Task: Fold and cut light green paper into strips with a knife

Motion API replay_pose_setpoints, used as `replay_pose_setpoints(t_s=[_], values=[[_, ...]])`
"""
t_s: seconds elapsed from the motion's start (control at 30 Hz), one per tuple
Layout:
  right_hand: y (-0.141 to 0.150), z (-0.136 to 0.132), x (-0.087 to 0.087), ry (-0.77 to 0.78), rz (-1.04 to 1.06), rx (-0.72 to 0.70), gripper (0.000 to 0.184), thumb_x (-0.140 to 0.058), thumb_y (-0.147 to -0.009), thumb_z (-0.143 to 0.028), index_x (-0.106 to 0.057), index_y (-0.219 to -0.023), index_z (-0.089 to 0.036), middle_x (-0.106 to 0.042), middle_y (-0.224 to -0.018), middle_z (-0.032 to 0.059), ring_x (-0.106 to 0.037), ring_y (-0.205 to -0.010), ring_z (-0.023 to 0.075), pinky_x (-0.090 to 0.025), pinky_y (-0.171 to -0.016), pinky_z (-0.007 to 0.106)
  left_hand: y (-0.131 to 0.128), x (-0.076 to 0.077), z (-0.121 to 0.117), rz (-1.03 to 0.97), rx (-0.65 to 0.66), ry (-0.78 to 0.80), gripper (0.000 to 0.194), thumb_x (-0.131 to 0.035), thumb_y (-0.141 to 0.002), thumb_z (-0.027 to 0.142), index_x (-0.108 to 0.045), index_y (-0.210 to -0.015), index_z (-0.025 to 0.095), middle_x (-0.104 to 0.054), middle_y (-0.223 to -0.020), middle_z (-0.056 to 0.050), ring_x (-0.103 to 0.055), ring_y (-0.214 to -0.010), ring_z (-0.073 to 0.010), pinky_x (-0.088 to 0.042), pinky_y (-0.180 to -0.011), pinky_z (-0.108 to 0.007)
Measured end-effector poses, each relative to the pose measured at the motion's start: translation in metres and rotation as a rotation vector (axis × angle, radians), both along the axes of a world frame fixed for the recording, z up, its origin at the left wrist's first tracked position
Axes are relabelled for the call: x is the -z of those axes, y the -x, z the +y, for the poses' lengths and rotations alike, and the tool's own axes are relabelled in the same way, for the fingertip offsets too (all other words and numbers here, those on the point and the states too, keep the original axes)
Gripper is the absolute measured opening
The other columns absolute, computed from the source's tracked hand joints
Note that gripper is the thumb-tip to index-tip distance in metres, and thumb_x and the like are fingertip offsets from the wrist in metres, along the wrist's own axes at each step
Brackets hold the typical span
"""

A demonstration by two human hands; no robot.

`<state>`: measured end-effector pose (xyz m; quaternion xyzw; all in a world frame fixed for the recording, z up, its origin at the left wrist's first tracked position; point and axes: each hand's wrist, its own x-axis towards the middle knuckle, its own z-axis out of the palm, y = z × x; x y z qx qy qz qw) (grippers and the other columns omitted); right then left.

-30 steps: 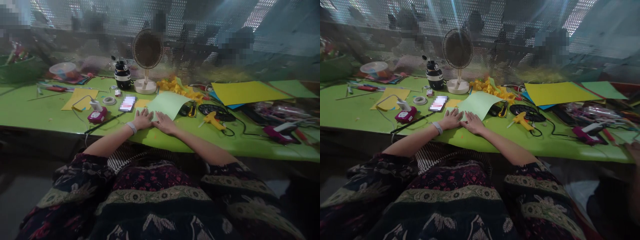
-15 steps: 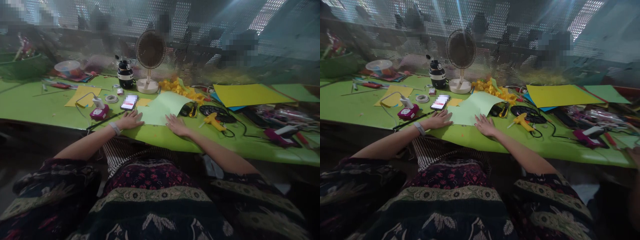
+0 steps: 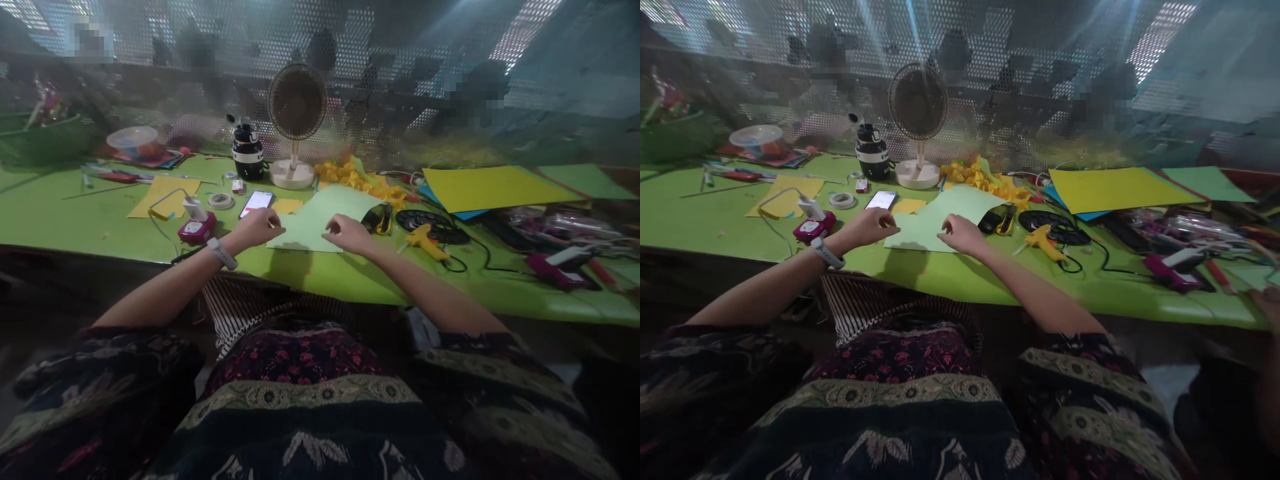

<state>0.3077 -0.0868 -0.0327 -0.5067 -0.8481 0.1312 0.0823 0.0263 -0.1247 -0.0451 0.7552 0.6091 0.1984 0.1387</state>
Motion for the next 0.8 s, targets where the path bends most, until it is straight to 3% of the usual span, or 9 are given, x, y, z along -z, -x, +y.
replay_pose_setpoints(t_s=[0.1,0.2,0.33,0.47,0.67,0.8], values=[[0.028,0.000,-0.009,0.414,0.019,-0.066,0.022,-0.072,-0.096,-0.035,-0.071,-0.089,-0.014,-0.080,-0.086,0.0109,-0.076,-0.078,0.0203,-0.056,-0.072,0.027,-0.034,-0.007,0.008,-0.130,0.088,0.383,0.026,-0.076,-0.080,0.043,-0.073,-0.075,0.017,-0.075,-0.075,-0.007,-0.069,-0.070,-0.0192,-0.053,-0.067,-0.029],[0.044,0.005,-0.003,0.588,0.025,-0.046,0.028,-0.076,-0.093,-0.027,-0.062,-0.071,-0.017,-0.073,-0.064,0.0028,-0.070,-0.063,0.0144,-0.050,-0.059,0.021,-0.052,0.001,0.018,-0.142,0.062,0.534,0.027,-0.076,-0.077,0.034,-0.063,-0.058,0.018,-0.065,-0.057,-0.003,-0.059,-0.056,-0.0152,-0.047,-0.058,-0.027],[0.045,0.015,0.007,0.677,0.045,-0.004,0.033,-0.083,-0.088,-0.028,-0.059,-0.067,-0.018,-0.064,-0.052,-0.0031,-0.064,-0.053,0.0112,-0.042,-0.050,0.021,-0.047,0.016,0.032,-0.190,0.062,0.661,0.024,-0.078,-0.073,0.034,-0.063,-0.060,0.020,-0.062,-0.055,-0.001,-0.055,-0.053,-0.0144,-0.045,-0.057,-0.028],[0.041,0.021,0.008,0.726,0.068,-0.006,0.042,-0.089,-0.083,-0.041,-0.059,-0.066,-0.017,-0.063,-0.051,-0.0029,-0.057,-0.047,0.0081,-0.034,-0.044,0.020,-0.036,0.023,0.040,-0.275,0.052,0.740,0.025,-0.083,-0.067,0.038,-0.066,-0.065,0.021,-0.066,-0.058,-0.002,-0.058,-0.055,-0.0141,-0.045,-0.056,-0.026],[0.031,0.026,0.009,0.742,0.033,-0.006,0.052,-0.094,-0.074,-0.052,-0.058,-0.063,-0.017,-0.063,-0.054,-0.0025,-0.051,-0.044,0.0057,-0.030,-0.041,0.020,-0.037,0.028,0.041,-0.320,0.002,0.753,0.029,-0.090,-0.066,0.039,-0.069,-0.064,0.018,-0.070,-0.061,-0.004,-0.065,-0.061,-0.0159,-0.054,-0.063,-0.028],[0.011,0.033,0.015,0.747,0.029,0.058,0.051,-0.091,-0.079,-0.050,-0.057,-0.061,-0.017,-0.060,-0.051,-0.0035,-0.047,-0.042,0.0051,-0.028,-0.041,0.020,-0.036,0.028,0.039,-0.310,-0.047,0.744,0.031,-0.092,-0.069,0.042,-0.073,-0.070,0.018,-0.070,-0.062,-0.005,-0.067,-0.061,-0.0161,-0.057,-0.065,-0.030]])
